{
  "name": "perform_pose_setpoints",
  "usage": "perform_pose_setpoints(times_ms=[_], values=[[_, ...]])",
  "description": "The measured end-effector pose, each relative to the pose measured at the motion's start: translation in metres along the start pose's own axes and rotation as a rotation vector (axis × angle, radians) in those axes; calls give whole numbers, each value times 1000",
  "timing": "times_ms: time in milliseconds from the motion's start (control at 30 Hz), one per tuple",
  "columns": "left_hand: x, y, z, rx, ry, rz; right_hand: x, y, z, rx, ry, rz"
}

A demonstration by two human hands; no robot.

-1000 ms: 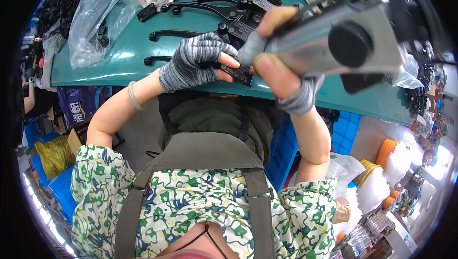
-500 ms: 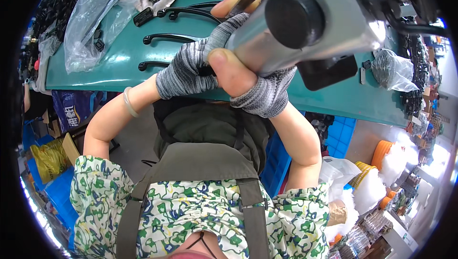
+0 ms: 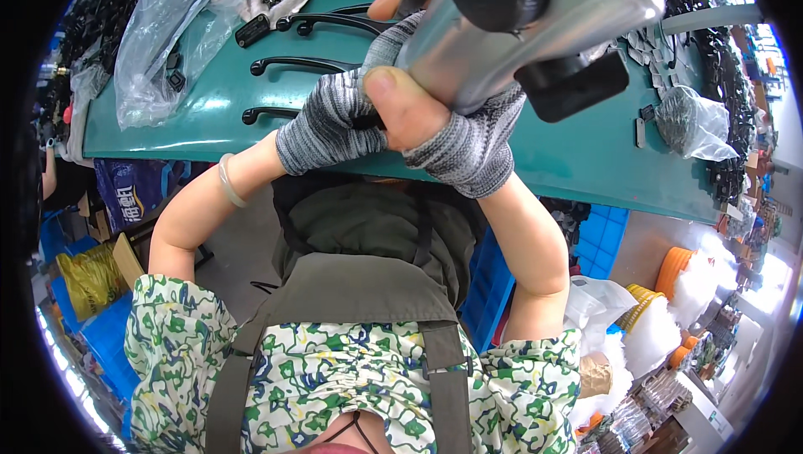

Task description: Assembling and screwing components onto brake lever handles using a pneumatic screwdriver at a factory workstation.

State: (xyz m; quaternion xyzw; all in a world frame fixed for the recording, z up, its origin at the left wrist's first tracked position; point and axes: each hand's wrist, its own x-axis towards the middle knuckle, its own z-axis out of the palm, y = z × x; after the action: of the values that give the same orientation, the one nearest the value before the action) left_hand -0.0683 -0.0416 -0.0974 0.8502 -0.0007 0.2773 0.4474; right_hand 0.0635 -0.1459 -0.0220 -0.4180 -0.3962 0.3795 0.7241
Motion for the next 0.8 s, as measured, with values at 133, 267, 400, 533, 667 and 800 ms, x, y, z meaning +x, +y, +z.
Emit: perform_pose_setpoints(times_ms=[133,267,400,533,667,800], values=[[0,-1,-2,57,-7,8,8,1,-6,-168,-44,-62],[-2,1,-4,27,-46,-56,5,4,2,-251,-23,-39],[0,-4,-4,-31,-1,-99,11,7,-3,-268,-53,-37],[1,-4,-4,75,-31,-51,14,20,-12,37,-119,-26],[-11,-13,-1,168,-24,-92,13,20,-10,89,-22,56],[-16,-22,17,-1,-21,-69,8,14,-39,-6,-74,-81]])
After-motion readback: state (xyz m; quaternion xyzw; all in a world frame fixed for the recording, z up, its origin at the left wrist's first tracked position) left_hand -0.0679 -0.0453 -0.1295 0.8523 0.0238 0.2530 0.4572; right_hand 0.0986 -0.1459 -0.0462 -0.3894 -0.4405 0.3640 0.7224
